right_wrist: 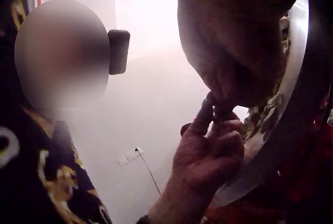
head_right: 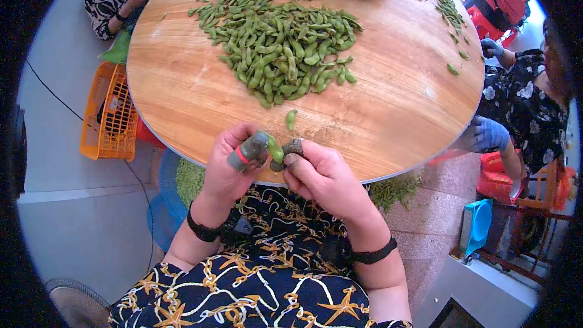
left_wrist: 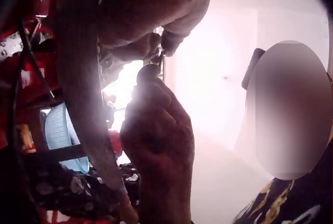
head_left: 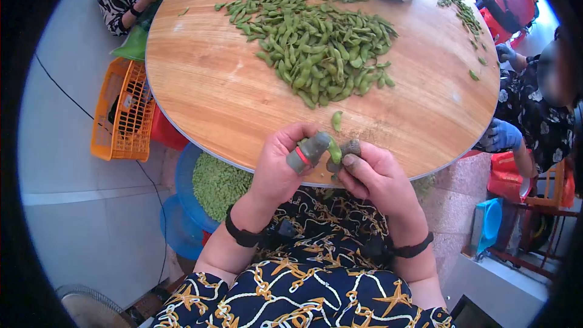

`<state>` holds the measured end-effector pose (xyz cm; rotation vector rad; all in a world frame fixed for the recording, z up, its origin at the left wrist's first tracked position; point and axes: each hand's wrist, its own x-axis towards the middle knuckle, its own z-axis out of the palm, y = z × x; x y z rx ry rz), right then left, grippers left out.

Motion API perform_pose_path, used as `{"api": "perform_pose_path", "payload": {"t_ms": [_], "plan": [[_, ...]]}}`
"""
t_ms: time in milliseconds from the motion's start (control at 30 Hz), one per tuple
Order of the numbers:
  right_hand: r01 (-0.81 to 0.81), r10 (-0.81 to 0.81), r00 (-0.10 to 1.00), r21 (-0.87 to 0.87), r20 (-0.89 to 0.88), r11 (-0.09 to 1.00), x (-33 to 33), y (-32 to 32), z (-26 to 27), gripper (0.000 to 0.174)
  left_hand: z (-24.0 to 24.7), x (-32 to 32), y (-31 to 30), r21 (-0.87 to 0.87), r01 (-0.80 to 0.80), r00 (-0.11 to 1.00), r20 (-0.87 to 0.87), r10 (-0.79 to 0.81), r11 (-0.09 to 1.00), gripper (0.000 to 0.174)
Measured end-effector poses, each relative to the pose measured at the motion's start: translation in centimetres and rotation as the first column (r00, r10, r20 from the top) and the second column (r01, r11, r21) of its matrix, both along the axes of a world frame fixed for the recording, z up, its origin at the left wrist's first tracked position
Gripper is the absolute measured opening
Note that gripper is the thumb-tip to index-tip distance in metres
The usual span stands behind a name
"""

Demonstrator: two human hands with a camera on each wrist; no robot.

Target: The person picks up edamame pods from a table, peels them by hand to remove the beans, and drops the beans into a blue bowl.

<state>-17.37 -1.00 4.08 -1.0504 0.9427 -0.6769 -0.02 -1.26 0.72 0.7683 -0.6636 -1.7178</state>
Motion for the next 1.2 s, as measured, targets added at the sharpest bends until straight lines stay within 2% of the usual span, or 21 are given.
{"api": "perform_pose_path", "payload": {"t_ms": [67, 100, 133, 167, 267, 300, 367, 400, 500, 733, 800, 867, 933, 967, 1000, 1033, 1067, 1100, 1133, 1167, 1200], "plan": [[-0.028, 0.028, 1.0, 0.027, 0.005, 0.999, -0.1, -0.8, -0.4, 0.014, 0.4, 0.5, -0.3, 0.012, -0.008, 1.0, -0.011, 0.008, 1.0, 0.009], [0.046, -0.117, 0.972, -0.323, -0.205, 0.945, 0.0, -1.4, -0.7, 0.013, 0.4, 0.7, -0.3, 0.026, -0.018, 1.0, -0.019, 0.018, 0.999, 0.008], [0.033, -0.319, 0.885, -0.638, -0.339, 0.769, 0.1, -2.1, -0.9, 0.014, 0.5, 0.8, -0.3, 0.029, -0.015, 1.0, -0.018, 0.015, 0.999, 0.008], [-0.075, -0.36, 0.801, -0.677, -0.478, 0.732, 0.2, -2.7, -0.5, 0.019, 0.6, 1.0, -0.2, 0.042, -0.049, 0.999, -0.016, 0.049, 0.998, 0.007], [-0.142, -0.41, 0.772, -0.761, -0.485, 0.633, 0.8, -3.4, -0.9, 0.017, 0.5, 1.2, -0.3, 0.015, -0.087, 0.996, -0.031, 0.087, 0.996, 0.007], [-0.144, -0.405, 0.776, -0.761, -0.484, 0.633, 0.9, -3.2, -0.5, 0.017, 0.5, 1.3, -0.2, -0.014, -0.089, 0.995, -0.049, 0.088, 0.996, 0.007], [0.033, -0.137, 0.962, -0.394, -0.238, 0.919, 1.1, -2.3, 0.8, 0.015, 0.4, 1.4, 0.1, -0.027, -0.092, 0.996, -0.01, 0.092, 0.995, 0.009], [0.032, -0.134, 0.962, -0.391, -0.236, 0.92, 1.2, -1.8, 0.9, 0.015, 0.3, 1.3, 0.1, -0.046, -0.087, 0.996, 0.028, 0.089, 0.995, 0.011], [-0.129, 0.111, 0.986, -0.146, -0.128, 0.981, 1.1, -0.9, 1.2, 0.017, 0.0, 0.6, 0.4, -0.099, -0.126, 0.981, 0.138, 0.139, 0.987, 0.011], [-0.044, 0.034, 0.997, -0.139, -0.069, 0.989, 1.2, -0.5, -0.4, 0.018, 1.1, 0.1, 0.7, -0.089, -0.051, 0.989, 0.137, 0.063, 0.995, 0.015], [-0.146, 0.104, 0.962, 0.155, 0.253, 0.977, 0.3, -0.7, -0.4, 0.018, 0.9, 0.7, 0.9, -0.1, 0.117, 0.992, 0.053, -0.112, 0.988, 0.018], [-0.162, 0.107, 0.955, 0.183, 0.278, 0.97, -0.1, -0.6, -0.8, 0.019, 0.5, 0.8, 0.9, -0.102, 0.125, 0.992, 0.019, -0.124, 0.987, 0.019], [-0.184, 0.172, 0.975, 0.076, 0.14, 0.98, -0.2, -0.9, -1.2, 0.017, -0.1, 1.0, 0.9, -0.106, 0.132, 0.991, -0.015, -0.135, 0.986, 0.019], [-0.184, 0.173, 0.975, 0.074, 0.14, 0.98, 0.0, -1.3, -1.1, 0.017, -0.5, 1.3, 0.9, -0.088, 0.103, 0.994, 0.033, -0.1, 0.991, 0.019], [-0.06, -0.014, 0.978, -0.344, -0.208, 0.937, 0.3, -1.8, -1.0, 0.015, -0.5, 1.5, 0.9, -0.07, 0.071, 0.994, 0.083, -0.065, 0.995, 0.019], [-0.083, -0.325, 0.849, -0.712, -0.417, 0.697, 0.7, -2.3, -0.9, 0.014, -0.2, 1.7, 0.9, -0.071, 0.072, 0.994, 0.084, -0.066, 0.995, 0.019], [-0.08, -0.328, 0.849, -0.714, -0.415, 0.695, 0.8, -2.9, -0.8, 0.014, 0.6, 1.8, 0.9, -0.102, 0.185, 0.948, 0.279, -0.151, 0.977, 0.019], [-0.259, -0.347, 0.709, -0.685, -0.613, 0.681, 0.9, -3.4, -0.7, 0.013, 1.3, 1.8, 0.8, -0.11, 0.3, 0.858, 0.466, -0.217, 0.948, 0.019], [-0.424, -0.369, 0.522, -0.61, -0.769, 0.67, 1.0, -3.8, -0.7, 0.012, 1.7, 1.8, 0.7, -0.112, 0.302, 0.857, 0.467, -0.218, 0.947, 0.019], [-0.423, -0.371, 0.522, -0.611, -0.768, 0.67, 1.3, -4.1, -0.7, 0.012, 2.0, 1.8, 0.7, -0.187, 0.415, 0.774, 0.587, -0.238, 0.89, 0.02], [-0.465, -0.371, 0.462, -0.576, -0.806, 0.672, 1.6, -4.4, -0.7, 0.011, 2.2, 1.8, 0.7, -0.242, 0.527, 0.679, 0.697, -0.232, 0.815, 0.021]]}}
